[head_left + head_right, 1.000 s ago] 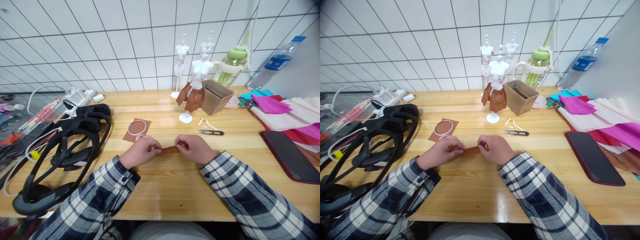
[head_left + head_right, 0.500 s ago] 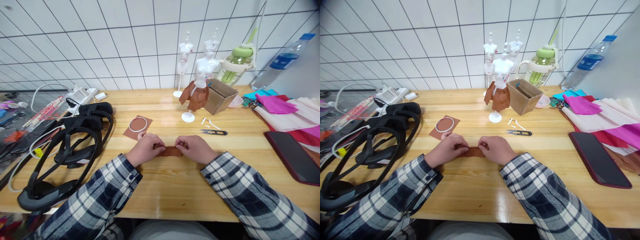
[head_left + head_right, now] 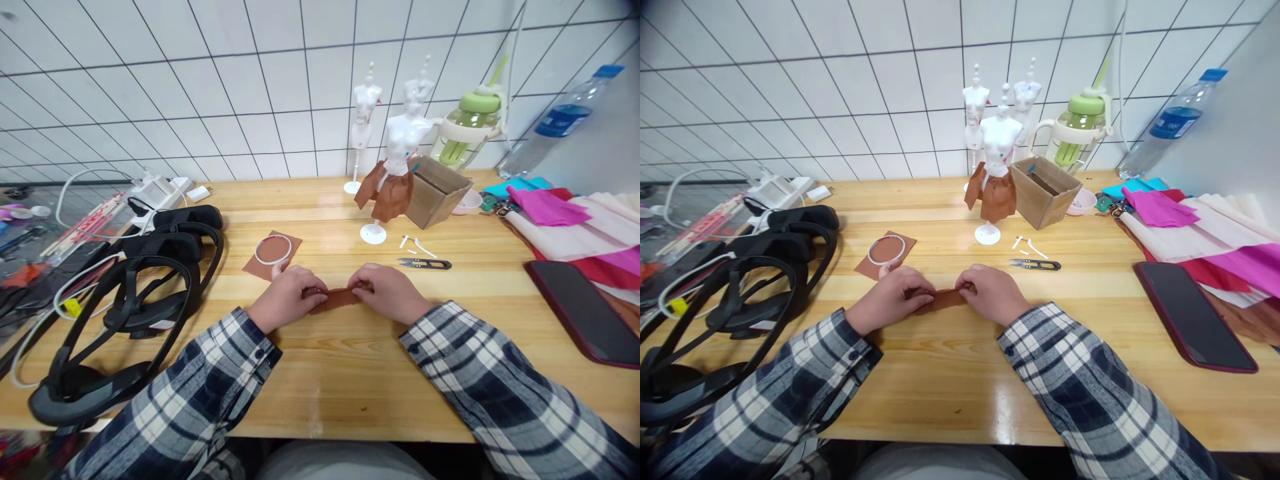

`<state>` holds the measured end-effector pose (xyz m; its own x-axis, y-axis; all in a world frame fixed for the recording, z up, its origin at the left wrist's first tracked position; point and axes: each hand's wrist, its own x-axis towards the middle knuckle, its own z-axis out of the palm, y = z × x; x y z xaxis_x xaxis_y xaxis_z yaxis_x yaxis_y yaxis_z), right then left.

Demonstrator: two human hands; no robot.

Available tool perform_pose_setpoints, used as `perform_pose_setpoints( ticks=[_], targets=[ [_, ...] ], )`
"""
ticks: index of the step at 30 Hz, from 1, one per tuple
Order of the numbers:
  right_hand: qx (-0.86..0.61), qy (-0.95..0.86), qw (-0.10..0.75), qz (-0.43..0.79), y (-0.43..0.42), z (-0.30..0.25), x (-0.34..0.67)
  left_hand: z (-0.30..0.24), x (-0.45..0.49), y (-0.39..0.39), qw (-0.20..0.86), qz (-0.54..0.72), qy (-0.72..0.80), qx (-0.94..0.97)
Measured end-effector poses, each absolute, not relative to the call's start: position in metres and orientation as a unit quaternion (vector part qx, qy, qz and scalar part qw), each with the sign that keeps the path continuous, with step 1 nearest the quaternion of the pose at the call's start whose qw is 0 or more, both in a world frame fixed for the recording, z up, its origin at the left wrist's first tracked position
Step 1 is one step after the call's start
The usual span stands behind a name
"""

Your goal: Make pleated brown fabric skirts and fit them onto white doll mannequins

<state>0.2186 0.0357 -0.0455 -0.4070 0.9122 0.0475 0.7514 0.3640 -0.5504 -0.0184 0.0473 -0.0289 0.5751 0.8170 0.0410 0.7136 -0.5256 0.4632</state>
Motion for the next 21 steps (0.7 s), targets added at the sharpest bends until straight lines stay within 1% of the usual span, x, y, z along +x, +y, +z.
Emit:
perform_pose_setpoints(
  ticks=[7, 15, 21],
  targets=[
    [-0.500, -0.817, 0.173, 0.229, 0.0397, -0.0472, 0.2245, -0.0270, -0.0268, 0.0482, 0.181, 0.123, 0.410, 0.885],
    [-0.490, -0.839, 0.148, 0.183, 0.0367, -0.0427, 0.2275, -0.0243, -0.0246, 0.0456, 0.135, 0.103, 0.404, 0.899],
    [-0.490, -0.827, 0.197, 0.192, 0.0335, -0.0452, 0.2257, -0.0224, -0.0240, 0.0458, 0.157, 0.096, 0.402, 0.897]
  ],
)
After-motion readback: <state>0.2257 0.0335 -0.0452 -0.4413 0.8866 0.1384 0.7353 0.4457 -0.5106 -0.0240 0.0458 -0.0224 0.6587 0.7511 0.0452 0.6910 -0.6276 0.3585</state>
